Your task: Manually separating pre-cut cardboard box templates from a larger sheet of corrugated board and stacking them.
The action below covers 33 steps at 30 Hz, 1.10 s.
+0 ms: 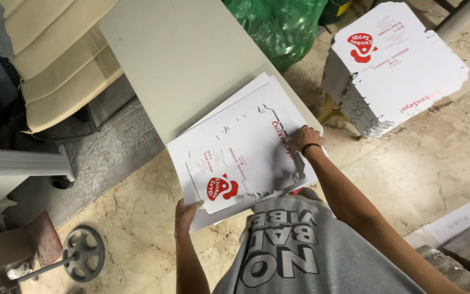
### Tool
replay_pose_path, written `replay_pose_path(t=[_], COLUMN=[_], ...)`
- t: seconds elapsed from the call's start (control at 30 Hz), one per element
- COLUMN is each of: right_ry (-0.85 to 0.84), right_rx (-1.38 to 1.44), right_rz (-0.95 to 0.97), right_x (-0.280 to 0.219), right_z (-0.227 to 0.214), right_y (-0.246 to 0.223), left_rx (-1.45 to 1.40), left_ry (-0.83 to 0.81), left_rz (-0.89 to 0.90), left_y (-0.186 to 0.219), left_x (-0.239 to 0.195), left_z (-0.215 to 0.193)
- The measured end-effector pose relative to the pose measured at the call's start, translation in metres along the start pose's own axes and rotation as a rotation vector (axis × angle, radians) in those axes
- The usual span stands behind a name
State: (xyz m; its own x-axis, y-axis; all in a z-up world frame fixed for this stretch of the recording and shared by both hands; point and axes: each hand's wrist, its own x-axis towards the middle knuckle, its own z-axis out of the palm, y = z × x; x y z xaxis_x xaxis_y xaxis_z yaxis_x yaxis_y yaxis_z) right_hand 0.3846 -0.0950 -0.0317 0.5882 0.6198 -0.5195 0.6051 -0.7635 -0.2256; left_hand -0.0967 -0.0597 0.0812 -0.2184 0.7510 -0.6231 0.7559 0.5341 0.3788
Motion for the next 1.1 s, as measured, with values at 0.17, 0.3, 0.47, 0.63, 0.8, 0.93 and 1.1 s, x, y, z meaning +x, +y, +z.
replay_pose_path(t=[0.17, 0.3, 0.47, 0.63, 0.8, 0.93, 1.1], right_ry=[-0.015, -0.097, -0.105, -0.041, -0.137, -0.126, 0.02], right_rx=[-0.004, -0.031, -0.002, 0.216, -0.064, 0.004, 0.06], right_rz=[-0.085, -0.142, -0.153, -0.266, -0.224, -0.222, -0.472], right_x=[-0.005, -0.014, -0.019, -0.04, -0.012, -0.016, 0.021], right_z=[-0.008, -0.029, -0.038, -0.066, -0.031, -0.053, -0.128], right_y=[-0.002, -0.007, -0.011, -0.02, 0.019, 0.001, -0.096], left_rx=[-0.002, -0.045, -0.192, -0.229, -0.085, -0.21, -0.348], left_ry=[-0.008, -0.006, 0.235, 0.455, -0.011, 0.054, 0.155], left_rz=[-0.024, -0.062, 0.085, 0.177, -0.077, -0.171, -0.097], left_y=[0.009, 0.007, -0.001, 0.056, -0.018, 0.031, 0.1], left_x=[-0.009, -0.008, -0.014, -0.066, -0.012, -0.044, 0.002], left_z=[-0.005, -0.003, -0.01, -0.02, 0.017, -0.014, -0.065])
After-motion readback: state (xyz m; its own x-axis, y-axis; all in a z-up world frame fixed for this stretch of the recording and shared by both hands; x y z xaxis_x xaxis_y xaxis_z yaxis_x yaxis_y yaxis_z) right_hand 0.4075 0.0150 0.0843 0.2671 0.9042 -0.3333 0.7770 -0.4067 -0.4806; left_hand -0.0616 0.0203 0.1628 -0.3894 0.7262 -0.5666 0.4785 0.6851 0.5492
